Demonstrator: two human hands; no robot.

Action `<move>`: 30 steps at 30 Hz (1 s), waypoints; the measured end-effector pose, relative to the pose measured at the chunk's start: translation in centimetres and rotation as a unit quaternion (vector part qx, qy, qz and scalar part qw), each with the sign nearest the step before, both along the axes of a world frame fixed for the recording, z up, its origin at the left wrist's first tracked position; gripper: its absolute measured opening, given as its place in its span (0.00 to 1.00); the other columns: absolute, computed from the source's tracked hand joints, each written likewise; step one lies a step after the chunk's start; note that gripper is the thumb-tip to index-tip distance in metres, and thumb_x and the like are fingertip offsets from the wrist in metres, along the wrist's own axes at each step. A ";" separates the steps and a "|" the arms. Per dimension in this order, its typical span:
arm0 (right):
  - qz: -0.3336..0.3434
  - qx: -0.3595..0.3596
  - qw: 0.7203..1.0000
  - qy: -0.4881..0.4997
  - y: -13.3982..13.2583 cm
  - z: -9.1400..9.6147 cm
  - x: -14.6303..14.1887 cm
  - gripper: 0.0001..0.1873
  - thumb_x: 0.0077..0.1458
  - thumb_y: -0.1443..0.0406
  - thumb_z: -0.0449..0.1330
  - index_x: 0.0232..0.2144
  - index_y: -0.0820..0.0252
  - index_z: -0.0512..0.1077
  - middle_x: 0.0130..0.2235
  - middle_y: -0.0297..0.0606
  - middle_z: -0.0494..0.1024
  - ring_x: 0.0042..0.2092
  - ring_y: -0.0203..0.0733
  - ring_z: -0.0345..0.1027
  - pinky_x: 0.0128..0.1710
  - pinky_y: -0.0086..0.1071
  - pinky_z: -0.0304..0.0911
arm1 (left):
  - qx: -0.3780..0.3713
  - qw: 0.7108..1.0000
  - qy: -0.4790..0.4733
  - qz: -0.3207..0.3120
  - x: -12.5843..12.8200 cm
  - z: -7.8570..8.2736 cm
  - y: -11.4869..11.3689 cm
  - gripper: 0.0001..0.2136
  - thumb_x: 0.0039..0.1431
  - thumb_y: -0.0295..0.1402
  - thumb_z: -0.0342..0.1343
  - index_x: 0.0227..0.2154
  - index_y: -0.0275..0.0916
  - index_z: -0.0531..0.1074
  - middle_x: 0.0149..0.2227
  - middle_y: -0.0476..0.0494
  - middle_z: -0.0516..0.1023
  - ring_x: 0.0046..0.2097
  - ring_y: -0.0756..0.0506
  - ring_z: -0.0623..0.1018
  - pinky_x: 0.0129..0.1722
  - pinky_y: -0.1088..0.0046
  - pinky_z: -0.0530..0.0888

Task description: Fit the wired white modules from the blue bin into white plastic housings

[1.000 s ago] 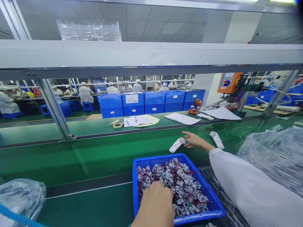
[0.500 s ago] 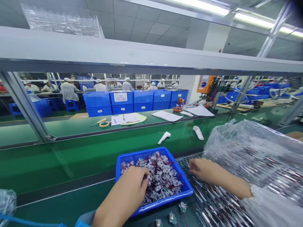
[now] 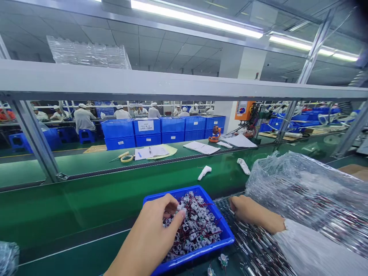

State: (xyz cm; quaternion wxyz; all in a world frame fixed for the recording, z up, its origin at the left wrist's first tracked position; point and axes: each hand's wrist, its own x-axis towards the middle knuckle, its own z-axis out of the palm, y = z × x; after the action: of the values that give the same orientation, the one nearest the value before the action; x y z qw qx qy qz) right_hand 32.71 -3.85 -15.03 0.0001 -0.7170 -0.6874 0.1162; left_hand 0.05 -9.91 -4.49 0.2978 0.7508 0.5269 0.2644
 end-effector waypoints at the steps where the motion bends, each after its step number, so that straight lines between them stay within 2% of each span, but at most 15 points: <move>1: 0.002 -0.010 1.000 0.021 0.3 0.3 0.2 0.11 0.66 0.61 0.62 0.45 0.62 0.74 0.46 0.39 0.78 0.43 0.43 0.75 0.44 0.42 0.72 | 0.006 1.000 -0.013 0.003 0.0 0.1 0.0 0.09 0.65 0.42 0.52 0.36 0.46 0.74 0.41 0.46 0.81 0.46 0.39 0.79 0.46 0.63 0.74; 4: 0.012 -0.032 0.994 0.106 1.0 1.3 0.5 0.11 0.65 0.62 0.63 0.46 0.62 0.74 0.47 0.40 0.78 0.45 0.44 0.75 0.46 0.43 0.72 | 0.047 0.998 -0.044 0.010 -0.1 0.3 -0.2 0.06 0.62 0.41 0.55 0.34 0.46 0.73 0.44 0.47 0.81 0.48 0.39 0.79 0.48 0.62 0.75; 7: 0.019 -0.030 0.975 0.219 1.3 1.8 0.2 0.13 0.66 0.61 0.62 0.50 0.62 0.72 0.47 0.40 0.78 0.43 0.43 0.75 0.44 0.42 0.73 | 0.109 0.992 -0.060 0.016 -0.3 0.6 -0.3 0.05 0.60 0.39 0.57 0.31 0.46 0.71 0.47 0.49 0.81 0.50 0.39 0.79 0.49 0.61 0.75; 10: 0.025 -0.031 0.948 0.315 1.5 1.8 -0.2 0.14 0.68 0.59 0.59 0.50 0.63 0.72 0.46 0.40 0.79 0.44 0.44 0.76 0.45 0.43 0.73 | 0.160 0.985 -0.059 0.025 -0.5 0.9 -0.4 0.05 0.60 0.38 0.57 0.30 0.45 0.69 0.50 0.49 0.80 0.51 0.39 0.78 0.50 0.61 0.74; 12: 0.035 -0.026 0.934 0.354 1.7 1.5 -0.4 0.15 0.69 0.58 0.57 0.51 0.63 0.72 0.49 0.42 0.78 0.48 0.46 0.76 0.49 0.46 0.72 | 0.179 0.980 -0.076 0.026 -0.6 1.0 -0.5 0.05 0.60 0.37 0.57 0.30 0.45 0.69 0.48 0.49 0.81 0.48 0.40 0.79 0.49 0.63 0.74; 15: 0.051 -0.018 0.930 0.365 2.2 0.7 -0.6 0.15 0.68 0.60 0.59 0.53 0.62 0.71 0.52 0.43 0.77 0.50 0.47 0.75 0.50 0.47 0.71 | 0.201 0.970 -0.133 0.031 -0.7 1.1 -0.8 0.05 0.59 0.36 0.57 0.29 0.44 0.68 0.40 0.51 0.81 0.41 0.44 0.80 0.44 0.67 0.74; 19: 0.067 -0.003 0.952 0.300 3.0 -1.2 -0.9 0.13 0.65 0.63 0.63 0.50 0.62 0.73 0.48 0.40 0.78 0.45 0.44 0.75 0.46 0.44 0.73 | 0.221 0.959 -0.175 0.041 -0.8 1.1 -1.1 0.08 0.60 0.37 0.56 0.27 0.44 0.65 0.32 0.53 0.77 0.35 0.48 0.77 0.37 0.71 0.72; 22: 0.072 0.028 0.970 0.230 3.4 -2.6 -1.4 0.08 0.65 0.62 0.63 0.43 0.63 0.75 0.44 0.38 0.78 0.44 0.43 0.74 0.47 0.44 0.71 | 0.190 0.957 -0.213 0.050 -0.9 1.3 -1.1 0.07 0.61 0.38 0.57 0.30 0.44 0.67 0.31 0.53 0.76 0.37 0.48 0.78 0.39 0.72 0.73; 25: 0.080 0.061 0.977 0.187 3.6 -3.0 -1.8 0.08 0.65 0.61 0.63 0.36 0.61 0.75 0.41 0.36 0.79 0.43 0.42 0.74 0.47 0.43 0.70 | 0.120 0.944 -0.301 0.064 -1.0 1.5 -0.8 0.09 0.62 0.44 0.59 0.37 0.45 0.72 0.36 0.51 0.79 0.42 0.47 0.80 0.44 0.74 0.76; 28: 0.076 0.095 0.975 0.183 3.8 -1.4 -2.3 0.12 0.66 0.60 0.60 0.31 0.61 0.73 0.33 0.33 0.78 0.36 0.40 0.74 0.42 0.39 0.69 | 0.051 0.928 -0.365 0.059 -1.3 1.6 -0.2 0.15 0.62 0.47 0.59 0.43 0.44 0.77 0.40 0.47 0.83 0.45 0.46 0.82 0.48 0.74 0.78; 30: 0.069 0.128 0.969 0.198 3.6 1.1 -3.1 0.13 0.68 0.60 0.54 0.30 0.58 0.69 0.29 0.32 0.77 0.30 0.39 0.71 0.37 0.36 0.68 | 0.017 0.914 -0.401 0.055 -1.5 1.5 0.3 0.18 0.61 0.48 0.60 0.46 0.42 0.79 0.41 0.45 0.84 0.45 0.45 0.83 0.49 0.73 0.78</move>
State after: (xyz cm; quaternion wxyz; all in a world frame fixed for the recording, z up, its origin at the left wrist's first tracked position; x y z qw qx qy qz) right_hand 29.64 -0.26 -13.94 0.2200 -0.6242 -0.7310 0.1662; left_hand -1.46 -9.63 -2.96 0.4561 0.5568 0.3988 0.5682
